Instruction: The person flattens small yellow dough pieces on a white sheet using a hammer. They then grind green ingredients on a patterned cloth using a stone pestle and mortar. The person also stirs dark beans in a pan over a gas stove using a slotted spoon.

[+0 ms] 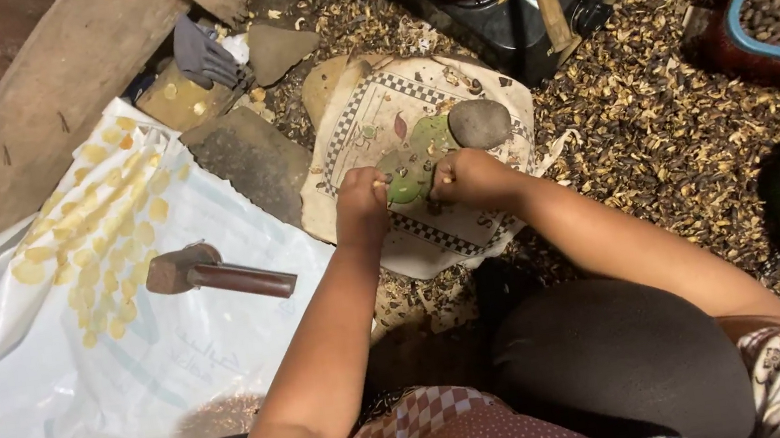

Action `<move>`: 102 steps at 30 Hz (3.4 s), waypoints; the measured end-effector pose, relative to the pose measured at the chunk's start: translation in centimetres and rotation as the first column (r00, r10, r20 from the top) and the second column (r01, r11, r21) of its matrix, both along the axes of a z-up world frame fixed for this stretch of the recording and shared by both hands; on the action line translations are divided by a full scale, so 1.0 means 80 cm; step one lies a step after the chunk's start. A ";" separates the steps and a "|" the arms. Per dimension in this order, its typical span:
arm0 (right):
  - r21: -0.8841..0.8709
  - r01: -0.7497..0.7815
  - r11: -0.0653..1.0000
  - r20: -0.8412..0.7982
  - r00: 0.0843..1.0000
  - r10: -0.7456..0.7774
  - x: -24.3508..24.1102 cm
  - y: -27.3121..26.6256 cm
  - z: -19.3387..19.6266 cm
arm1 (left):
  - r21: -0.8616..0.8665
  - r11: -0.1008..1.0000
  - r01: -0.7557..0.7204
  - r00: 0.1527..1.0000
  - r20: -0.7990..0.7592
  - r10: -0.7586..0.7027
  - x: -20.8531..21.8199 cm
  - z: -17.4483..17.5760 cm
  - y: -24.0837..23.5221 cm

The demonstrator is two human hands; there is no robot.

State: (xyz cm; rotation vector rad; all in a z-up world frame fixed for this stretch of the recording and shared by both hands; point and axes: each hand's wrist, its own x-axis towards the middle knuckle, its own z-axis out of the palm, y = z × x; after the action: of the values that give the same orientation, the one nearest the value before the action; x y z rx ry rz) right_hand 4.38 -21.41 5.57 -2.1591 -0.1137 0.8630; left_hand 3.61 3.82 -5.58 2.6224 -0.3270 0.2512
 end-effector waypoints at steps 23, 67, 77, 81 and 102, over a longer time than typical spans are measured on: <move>0.575 -0.361 0.734 0.587 0.807 -0.063 -0.025 0.029 0.060 | -0.449 -0.313 -0.837 0.533 -0.541 -0.651 -0.033 0.124 -0.093; -0.157 -0.308 0.938 0.241 0.910 0.339 -0.050 0.468 0.051 | -0.714 0.114 -0.690 0.644 -0.536 0.545 -0.153 0.063 0.514; -0.119 -0.094 0.988 0.321 0.938 0.128 -0.045 0.469 0.139 | -0.060 0.846 -0.530 0.783 0.350 0.515 -0.078 0.079 0.429; 0.334 -0.161 0.929 0.658 0.745 -0.108 -0.032 0.491 0.236 | -0.025 0.814 -0.580 0.808 0.113 0.579 -0.062 0.089 0.419; -0.223 -0.146 0.964 0.519 0.819 0.245 -0.018 0.563 0.179 | -0.133 0.875 -0.466 0.795 0.371 0.480 -0.157 0.141 0.466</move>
State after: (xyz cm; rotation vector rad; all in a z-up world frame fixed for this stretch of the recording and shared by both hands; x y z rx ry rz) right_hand 2.92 23.66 19.91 -2.5399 -0.5776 0.3455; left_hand -8.92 41.09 5.69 2.5609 0.2221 0.9555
